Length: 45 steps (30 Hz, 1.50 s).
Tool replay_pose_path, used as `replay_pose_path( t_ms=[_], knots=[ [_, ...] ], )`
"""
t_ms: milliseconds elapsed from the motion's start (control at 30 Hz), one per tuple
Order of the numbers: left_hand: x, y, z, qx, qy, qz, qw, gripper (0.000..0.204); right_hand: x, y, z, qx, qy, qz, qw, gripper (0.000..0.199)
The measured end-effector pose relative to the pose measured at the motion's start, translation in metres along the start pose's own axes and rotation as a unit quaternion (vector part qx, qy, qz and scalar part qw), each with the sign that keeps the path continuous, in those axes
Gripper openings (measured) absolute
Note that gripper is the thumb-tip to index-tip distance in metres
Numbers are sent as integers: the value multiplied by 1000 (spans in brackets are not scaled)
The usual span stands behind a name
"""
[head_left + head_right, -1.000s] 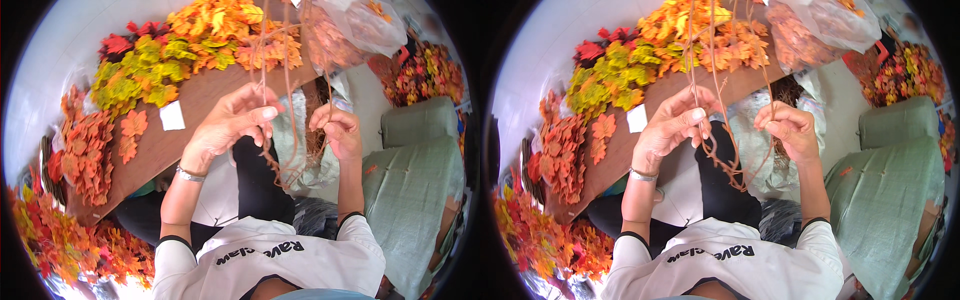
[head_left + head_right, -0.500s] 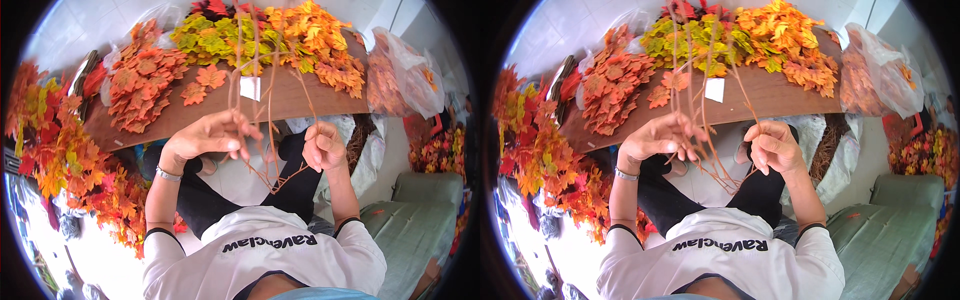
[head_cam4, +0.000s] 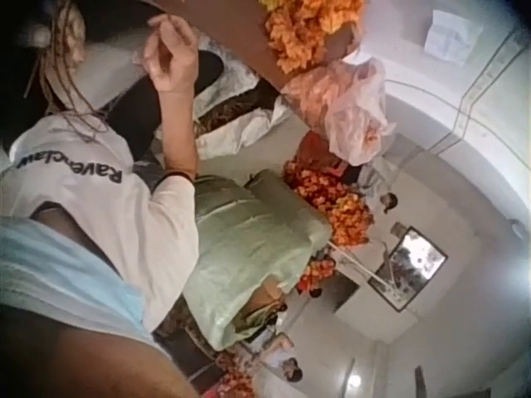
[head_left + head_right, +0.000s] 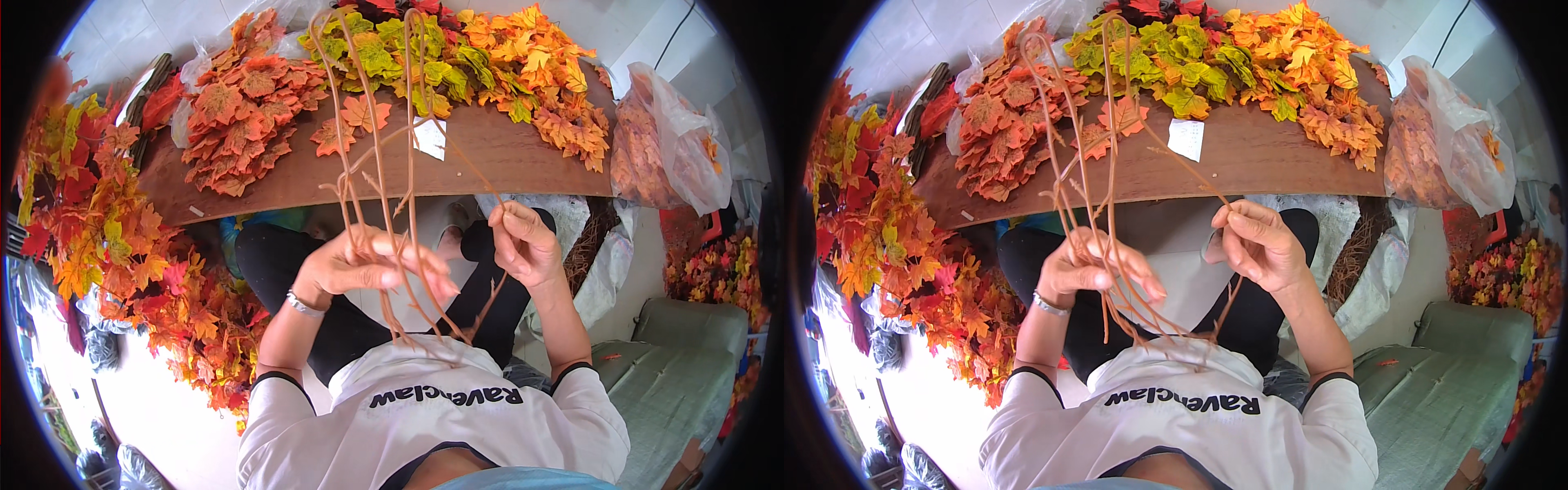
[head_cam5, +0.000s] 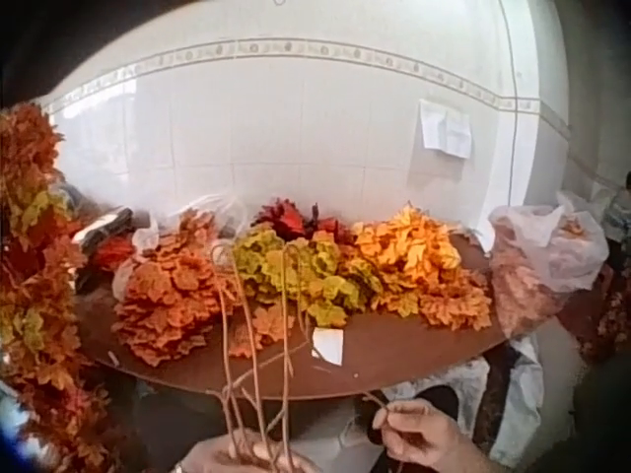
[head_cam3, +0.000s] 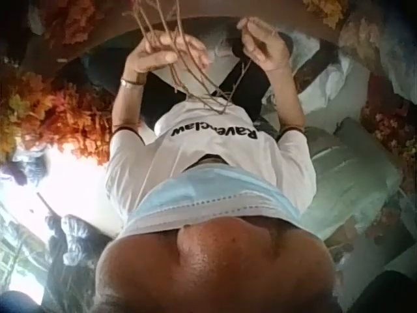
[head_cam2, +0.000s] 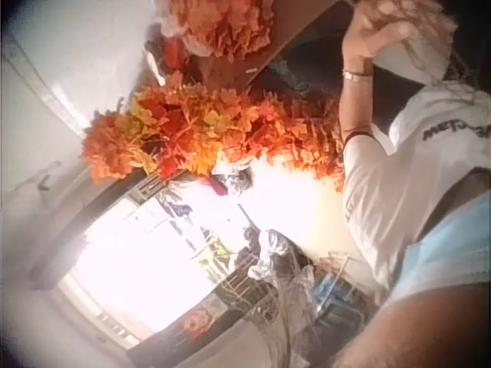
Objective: Attaching artificial autumn leaves to a vine or branch-like structure.
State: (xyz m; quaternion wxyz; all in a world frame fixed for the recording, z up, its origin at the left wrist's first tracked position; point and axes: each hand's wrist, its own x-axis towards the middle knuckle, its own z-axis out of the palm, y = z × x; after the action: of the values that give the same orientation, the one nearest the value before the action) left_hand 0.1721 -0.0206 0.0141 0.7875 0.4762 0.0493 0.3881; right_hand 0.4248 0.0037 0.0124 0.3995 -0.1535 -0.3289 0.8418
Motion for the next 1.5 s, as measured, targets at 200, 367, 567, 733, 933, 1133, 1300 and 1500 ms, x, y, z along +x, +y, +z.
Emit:
replay_pose_path(
  t_ms=[200,367,567,733,933,1133,1300,1500],
  knots=[
    [18,-33,-20,-92,-70,124,986,42,-2,-7,-4,17,47,-11,999,21],
    [-41,19,-31,47,168,-112,978,46,-32,-39,-23,-102,45,-58,992,21],
    [-80,87,-2,283,169,-285,900,35,-79,-84,-3,-465,132,-55,874,23],
    [-153,110,-36,327,266,-199,884,35,-116,-134,-44,-472,226,-138,841,25],
    [-99,90,-27,164,334,-205,905,24,-102,-134,-55,-336,274,-128,892,18],
    [-41,44,-35,80,278,-94,953,34,-60,-66,-54,-281,159,8,946,27],
    [-16,25,-39,46,259,-62,963,50,-18,-10,-44,-202,-107,117,966,45],
    [2,5,-31,36,201,-102,974,52,38,12,-16,-108,-42,128,985,46]
  ],
)
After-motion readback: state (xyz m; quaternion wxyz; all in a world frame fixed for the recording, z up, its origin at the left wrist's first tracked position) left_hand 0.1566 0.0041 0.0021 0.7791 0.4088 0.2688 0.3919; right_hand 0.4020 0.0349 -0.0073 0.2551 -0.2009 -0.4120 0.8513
